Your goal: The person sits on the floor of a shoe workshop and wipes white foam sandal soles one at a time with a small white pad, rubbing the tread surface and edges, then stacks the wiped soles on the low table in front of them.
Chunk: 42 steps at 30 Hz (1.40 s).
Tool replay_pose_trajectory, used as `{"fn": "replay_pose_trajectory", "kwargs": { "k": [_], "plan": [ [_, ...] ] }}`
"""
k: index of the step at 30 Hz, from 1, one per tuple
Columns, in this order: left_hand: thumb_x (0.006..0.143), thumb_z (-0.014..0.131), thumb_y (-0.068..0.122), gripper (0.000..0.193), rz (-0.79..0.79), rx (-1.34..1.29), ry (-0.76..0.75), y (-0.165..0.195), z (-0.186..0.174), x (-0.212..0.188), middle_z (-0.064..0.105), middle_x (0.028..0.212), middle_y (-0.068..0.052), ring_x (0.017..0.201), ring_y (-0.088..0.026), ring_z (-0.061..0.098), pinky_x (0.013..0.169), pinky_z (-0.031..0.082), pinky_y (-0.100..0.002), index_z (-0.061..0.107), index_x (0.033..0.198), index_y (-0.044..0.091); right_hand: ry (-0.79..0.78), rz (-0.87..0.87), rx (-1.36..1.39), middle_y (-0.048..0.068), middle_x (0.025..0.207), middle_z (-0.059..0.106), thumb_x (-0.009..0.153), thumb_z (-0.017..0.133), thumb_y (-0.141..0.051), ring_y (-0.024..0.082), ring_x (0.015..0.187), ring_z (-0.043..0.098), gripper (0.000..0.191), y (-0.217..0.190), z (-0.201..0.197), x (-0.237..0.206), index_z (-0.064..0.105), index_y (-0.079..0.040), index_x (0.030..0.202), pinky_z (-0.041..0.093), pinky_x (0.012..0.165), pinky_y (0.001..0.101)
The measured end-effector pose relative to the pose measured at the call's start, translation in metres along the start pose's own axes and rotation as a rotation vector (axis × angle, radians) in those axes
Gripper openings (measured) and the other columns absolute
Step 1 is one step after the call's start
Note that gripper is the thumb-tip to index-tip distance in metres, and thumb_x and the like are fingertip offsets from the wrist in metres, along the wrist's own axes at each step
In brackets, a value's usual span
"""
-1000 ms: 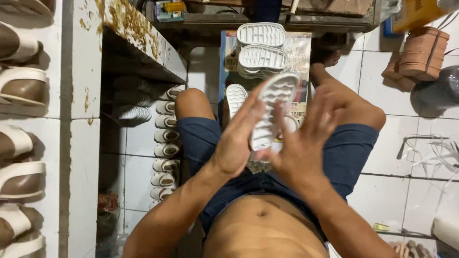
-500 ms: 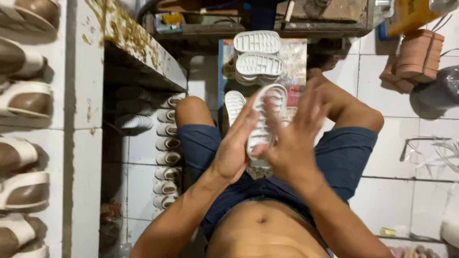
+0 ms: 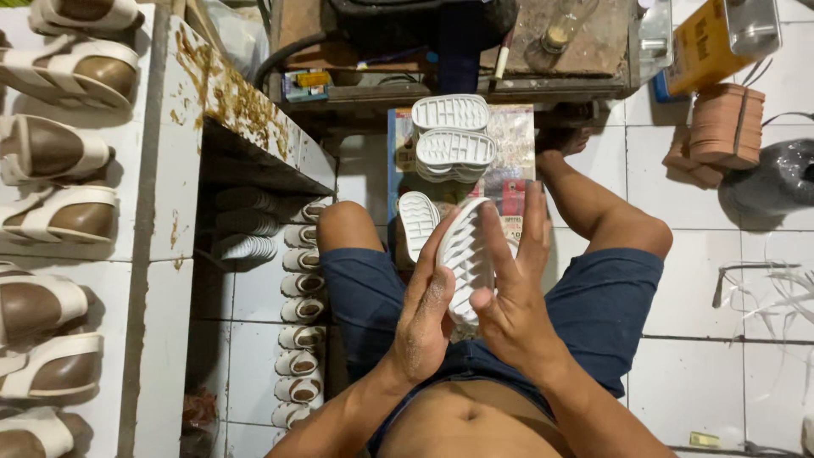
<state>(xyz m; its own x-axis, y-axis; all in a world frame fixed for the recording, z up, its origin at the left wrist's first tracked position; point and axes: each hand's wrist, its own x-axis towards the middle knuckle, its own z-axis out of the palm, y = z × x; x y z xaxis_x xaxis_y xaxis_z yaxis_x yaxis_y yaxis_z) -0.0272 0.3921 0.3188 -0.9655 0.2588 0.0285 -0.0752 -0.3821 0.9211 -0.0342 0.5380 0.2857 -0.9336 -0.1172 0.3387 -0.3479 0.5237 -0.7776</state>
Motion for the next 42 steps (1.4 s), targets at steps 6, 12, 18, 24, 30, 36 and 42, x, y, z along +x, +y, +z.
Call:
{"fn": "replay_pose_trajectory", "kwargs": {
  "k": [6, 12, 18, 24, 30, 36, 42],
  "plan": [
    [0.112, 0.038, 0.035, 0.062, -0.179, -0.270, 0.109, -0.017, -0.015, -0.005, 0.045, 0.156, -0.016, 0.139, -0.026, 0.047, 0.115, 0.039, -0.038, 0.027, 0.163, 0.002, -0.094, -0.110, -0.230, 0.025, 0.171, 0.004, 0.100, 0.030, -0.074, 0.045, 0.161, 0.002, 0.073, -0.007, 0.000, -0.006, 0.054, -0.029, 0.152, 0.000, 0.127, 0.0655],
    [0.108, 0.037, 0.039, 0.060, -0.336, -0.552, 0.233, -0.045, -0.024, -0.003, 0.053, 0.149, -0.011, 0.134, -0.023, 0.055, 0.112, 0.045, -0.038, 0.033, 0.158, 0.005, -0.187, -0.060, -0.449, 0.029, 0.169, 0.006, 0.094, 0.041, -0.074, 0.050, 0.156, 0.000, 0.075, 0.011, 0.005, -0.025, 0.055, -0.028, 0.153, -0.003, 0.123, 0.0678],
    [0.113, 0.031, 0.047, 0.063, -0.153, -0.628, 0.283, -0.068, -0.058, 0.041, 0.057, 0.143, -0.018, 0.126, -0.030, 0.057, 0.102, 0.050, -0.044, 0.039, 0.154, 0.000, -0.220, 0.032, -0.001, 0.026, 0.165, 0.028, 0.083, 0.073, -0.043, 0.043, 0.156, 0.021, 0.071, 0.015, 0.021, -0.041, 0.055, -0.022, 0.149, 0.016, 0.124, 0.0578],
    [0.109, 0.030, 0.048, 0.063, -0.039, -0.453, 0.186, -0.096, -0.041, 0.060, 0.042, 0.158, -0.016, 0.136, -0.025, 0.050, 0.108, 0.049, -0.041, 0.026, 0.161, 0.013, 0.009, 0.258, 0.062, 0.019, 0.132, 0.056, 0.075, 0.088, -0.019, 0.029, 0.122, 0.053, 0.103, 0.050, 0.043, -0.010, 0.030, -0.002, 0.159, 0.044, 0.106, 0.0416],
    [0.112, 0.046, 0.034, 0.064, 0.027, 0.336, 0.227, -0.124, -0.108, 0.081, 0.036, 0.166, -0.022, 0.154, -0.034, 0.035, 0.124, 0.031, -0.045, 0.027, 0.164, 0.003, 0.165, 0.357, 0.232, 0.013, 0.116, 0.064, 0.083, 0.085, -0.021, 0.023, 0.109, 0.063, 0.112, 0.096, 0.088, 0.059, 0.012, 0.003, 0.165, 0.052, 0.100, 0.0377],
    [0.087, 0.072, 0.014, 0.088, -0.123, 1.044, 0.274, -0.151, -0.155, 0.080, 0.041, 0.153, -0.028, 0.138, -0.044, 0.041, 0.113, 0.039, -0.053, 0.025, 0.159, -0.004, 0.147, 0.289, -0.242, 0.018, 0.121, 0.062, 0.078, 0.093, -0.029, 0.033, 0.114, 0.054, 0.120, 0.158, 0.135, 0.116, 0.011, 0.004, 0.160, 0.036, 0.108, 0.0516],
    [0.079, 0.079, 0.018, 0.075, -0.200, 1.317, 0.206, -0.156, -0.151, 0.069, 0.044, 0.145, -0.026, 0.136, -0.044, 0.041, 0.100, 0.046, -0.051, 0.042, 0.141, -0.004, 0.094, 0.046, -0.335, 0.025, 0.149, 0.046, 0.086, 0.087, -0.043, 0.042, 0.139, 0.041, 0.102, 0.179, 0.119, 0.054, 0.027, -0.002, 0.158, 0.029, 0.119, 0.0546]
  ]
}}
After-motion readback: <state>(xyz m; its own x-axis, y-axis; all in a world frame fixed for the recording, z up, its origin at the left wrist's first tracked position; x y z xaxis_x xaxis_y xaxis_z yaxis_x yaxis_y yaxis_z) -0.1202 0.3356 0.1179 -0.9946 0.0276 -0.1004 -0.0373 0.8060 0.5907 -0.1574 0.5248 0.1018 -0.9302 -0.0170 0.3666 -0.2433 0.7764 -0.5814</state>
